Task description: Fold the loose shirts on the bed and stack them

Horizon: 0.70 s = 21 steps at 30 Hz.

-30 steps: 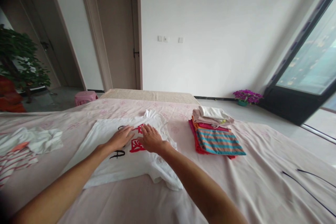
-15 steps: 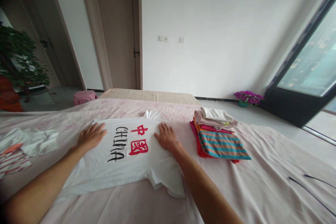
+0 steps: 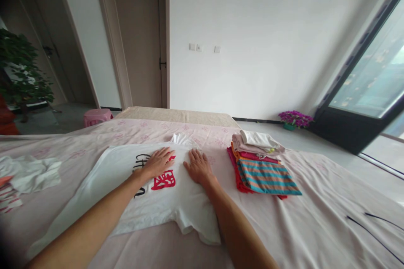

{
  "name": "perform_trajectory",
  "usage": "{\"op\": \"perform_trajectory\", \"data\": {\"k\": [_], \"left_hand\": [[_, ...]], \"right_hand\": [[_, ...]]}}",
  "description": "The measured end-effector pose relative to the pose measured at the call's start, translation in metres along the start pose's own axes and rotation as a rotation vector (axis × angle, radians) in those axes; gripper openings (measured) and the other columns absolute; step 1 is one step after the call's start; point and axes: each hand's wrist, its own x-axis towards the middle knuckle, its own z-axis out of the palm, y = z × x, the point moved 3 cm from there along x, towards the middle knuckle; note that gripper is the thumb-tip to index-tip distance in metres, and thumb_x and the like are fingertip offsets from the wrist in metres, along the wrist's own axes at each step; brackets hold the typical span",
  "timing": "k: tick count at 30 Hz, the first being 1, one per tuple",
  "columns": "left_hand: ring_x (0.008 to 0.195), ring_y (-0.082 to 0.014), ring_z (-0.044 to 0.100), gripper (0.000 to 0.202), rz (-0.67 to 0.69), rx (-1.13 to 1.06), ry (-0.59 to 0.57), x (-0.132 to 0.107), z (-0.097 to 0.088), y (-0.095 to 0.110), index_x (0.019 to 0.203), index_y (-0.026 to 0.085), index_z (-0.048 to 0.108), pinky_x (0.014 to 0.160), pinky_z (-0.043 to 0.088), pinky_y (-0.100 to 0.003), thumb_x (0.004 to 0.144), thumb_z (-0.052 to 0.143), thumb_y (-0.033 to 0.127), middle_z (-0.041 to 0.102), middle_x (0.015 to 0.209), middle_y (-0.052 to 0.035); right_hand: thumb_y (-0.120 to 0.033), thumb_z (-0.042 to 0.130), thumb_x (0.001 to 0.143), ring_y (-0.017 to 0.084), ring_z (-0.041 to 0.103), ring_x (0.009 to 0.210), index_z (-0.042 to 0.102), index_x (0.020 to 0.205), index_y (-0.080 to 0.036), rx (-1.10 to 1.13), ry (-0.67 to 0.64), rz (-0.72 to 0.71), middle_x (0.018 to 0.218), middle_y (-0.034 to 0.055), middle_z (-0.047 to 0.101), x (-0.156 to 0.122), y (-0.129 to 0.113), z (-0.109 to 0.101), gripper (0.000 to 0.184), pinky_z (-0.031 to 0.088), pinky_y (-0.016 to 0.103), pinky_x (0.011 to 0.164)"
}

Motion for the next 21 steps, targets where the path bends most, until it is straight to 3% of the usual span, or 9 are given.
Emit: {"op": "perform_trajectory", "data": {"k": [2,5,10,13,17,21], "left_hand": [[0.146,-0.0255,0.032,0.055,-0.033,0.001,-0.016,-0.001,0.002,-0.017,0.146,0.026,0.045,0.117,0.026,-0.042,0.098,0.035,0.052,0.039,0.157,-0.0069],[0.146,-0.0276,0.031,0.057,-0.122,0.018,-0.035,-0.01,0.0,-0.061,0.148,0.025,0.042,0.116,0.026,-0.045,0.098,0.034,0.05,0.036,0.159,-0.0087],[0.146,-0.0307,0.028,0.061,-0.335,0.077,-0.068,-0.043,-0.009,-0.143,0.152,0.024,0.036,0.115,0.023,-0.05,0.097,0.031,0.051,0.033,0.16,-0.0108],[0.146,-0.0312,0.029,0.063,-0.442,0.144,-0.059,-0.064,-0.011,-0.175,0.153,0.026,0.034,0.116,0.022,-0.05,0.097,0.03,0.054,0.033,0.16,-0.0093],[0.143,-0.0359,0.032,0.059,-0.534,0.23,0.013,-0.079,-0.022,-0.18,0.149,0.023,0.042,0.113,0.021,-0.056,0.098,0.028,0.049,0.04,0.155,-0.0129],[0.144,-0.038,0.027,0.052,-0.501,0.317,0.077,-0.081,-0.039,-0.144,0.139,0.014,0.054,0.115,0.01,-0.058,0.096,0.035,0.037,0.046,0.149,-0.0189]], "right_hand": [[-0.054,0.023,0.101,0.027,0.022,0.149,0.031,0.154,-0.012,-0.001,0.003,-0.003,0.16,0.0119,0.025,0.0,0.001,0.001,0.068,0.018,0.048,0.121],[-0.054,0.024,0.101,0.027,0.022,0.149,0.031,0.154,-0.012,0.0,0.004,0.001,0.16,0.0117,0.025,0.0,0.002,0.003,0.068,0.018,0.048,0.121],[-0.054,0.024,0.101,0.027,0.023,0.149,0.031,0.154,-0.013,0.017,0.005,0.001,0.16,0.0119,0.025,0.0,0.003,0.004,0.068,0.018,0.047,0.121],[-0.055,0.023,0.101,0.026,0.024,0.148,0.032,0.154,-0.014,0.012,0.018,0.008,0.16,0.012,0.027,-0.001,0.002,0.003,0.068,0.019,0.046,0.12],[-0.055,0.024,0.101,0.026,0.025,0.148,0.034,0.154,-0.014,0.004,0.024,0.014,0.159,0.0121,0.028,0.0,0.001,0.0,0.067,0.018,0.046,0.12],[-0.053,0.023,0.101,0.026,0.026,0.148,0.034,0.153,-0.014,0.013,0.003,0.024,0.159,0.0115,0.029,-0.001,0.0,-0.002,0.066,0.018,0.045,0.12]]}}
